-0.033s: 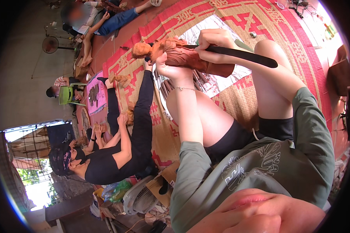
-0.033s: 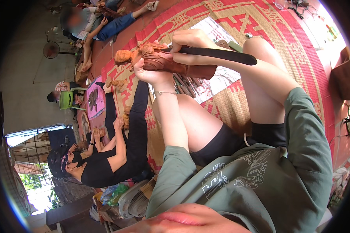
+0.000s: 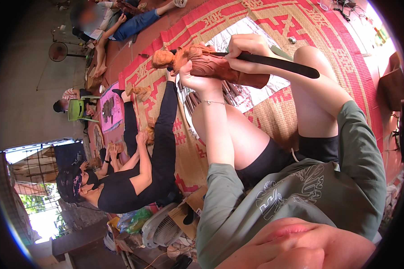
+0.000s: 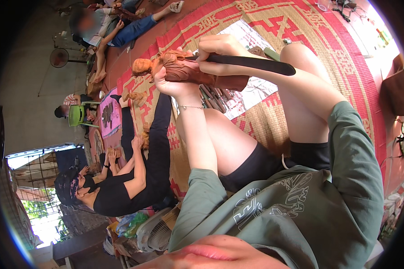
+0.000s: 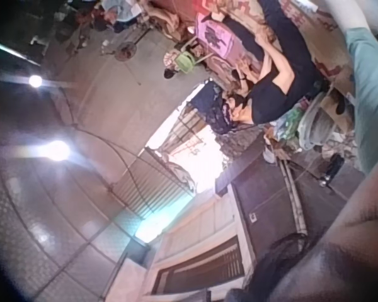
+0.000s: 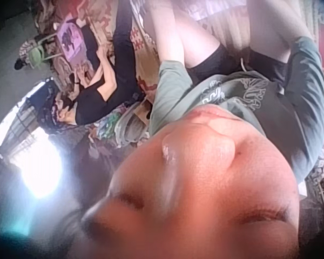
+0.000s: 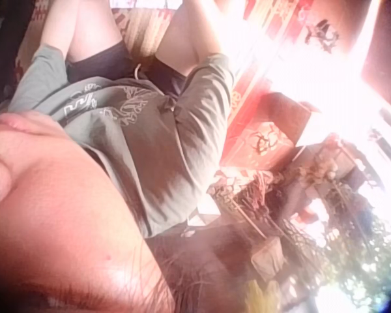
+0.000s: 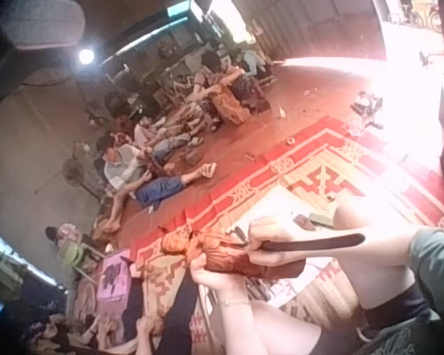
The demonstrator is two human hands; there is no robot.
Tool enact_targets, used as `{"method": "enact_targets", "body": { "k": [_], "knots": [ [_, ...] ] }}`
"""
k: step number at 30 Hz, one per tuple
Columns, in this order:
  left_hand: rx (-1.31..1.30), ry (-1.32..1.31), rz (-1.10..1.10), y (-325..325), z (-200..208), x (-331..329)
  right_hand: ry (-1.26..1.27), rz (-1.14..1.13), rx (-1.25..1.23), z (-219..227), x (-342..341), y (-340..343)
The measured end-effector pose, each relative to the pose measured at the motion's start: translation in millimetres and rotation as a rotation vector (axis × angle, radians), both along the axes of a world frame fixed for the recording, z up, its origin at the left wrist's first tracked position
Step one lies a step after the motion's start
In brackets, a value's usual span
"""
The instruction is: The person sits on a mat and uses a carving knife to shape a reddish-brown wooden figurine. They hold the piece in their left hand and carefully carve details with the knife in their right hand, rotating the object as needed.
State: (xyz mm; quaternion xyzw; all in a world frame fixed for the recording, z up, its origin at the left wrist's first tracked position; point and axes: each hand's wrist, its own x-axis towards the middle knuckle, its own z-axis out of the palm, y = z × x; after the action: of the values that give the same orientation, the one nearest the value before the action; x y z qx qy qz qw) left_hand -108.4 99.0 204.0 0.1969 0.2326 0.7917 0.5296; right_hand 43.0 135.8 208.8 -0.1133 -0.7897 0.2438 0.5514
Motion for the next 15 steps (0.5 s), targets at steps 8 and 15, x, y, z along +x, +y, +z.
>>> {"method": "enact_targets", "body": {
  "k": [8,15],
  "knots": [
    [-0.013,0.033,0.014,-4.4,6.4,-0.9,-0.035,-0.018,-0.027,3.3,-4.7,-3.4],
    [-0.023,0.021,-0.016,-2.8,5.5,-0.9,-0.040,-0.026,-0.072,4.3,-8.9,-4.2]
  ]
}}
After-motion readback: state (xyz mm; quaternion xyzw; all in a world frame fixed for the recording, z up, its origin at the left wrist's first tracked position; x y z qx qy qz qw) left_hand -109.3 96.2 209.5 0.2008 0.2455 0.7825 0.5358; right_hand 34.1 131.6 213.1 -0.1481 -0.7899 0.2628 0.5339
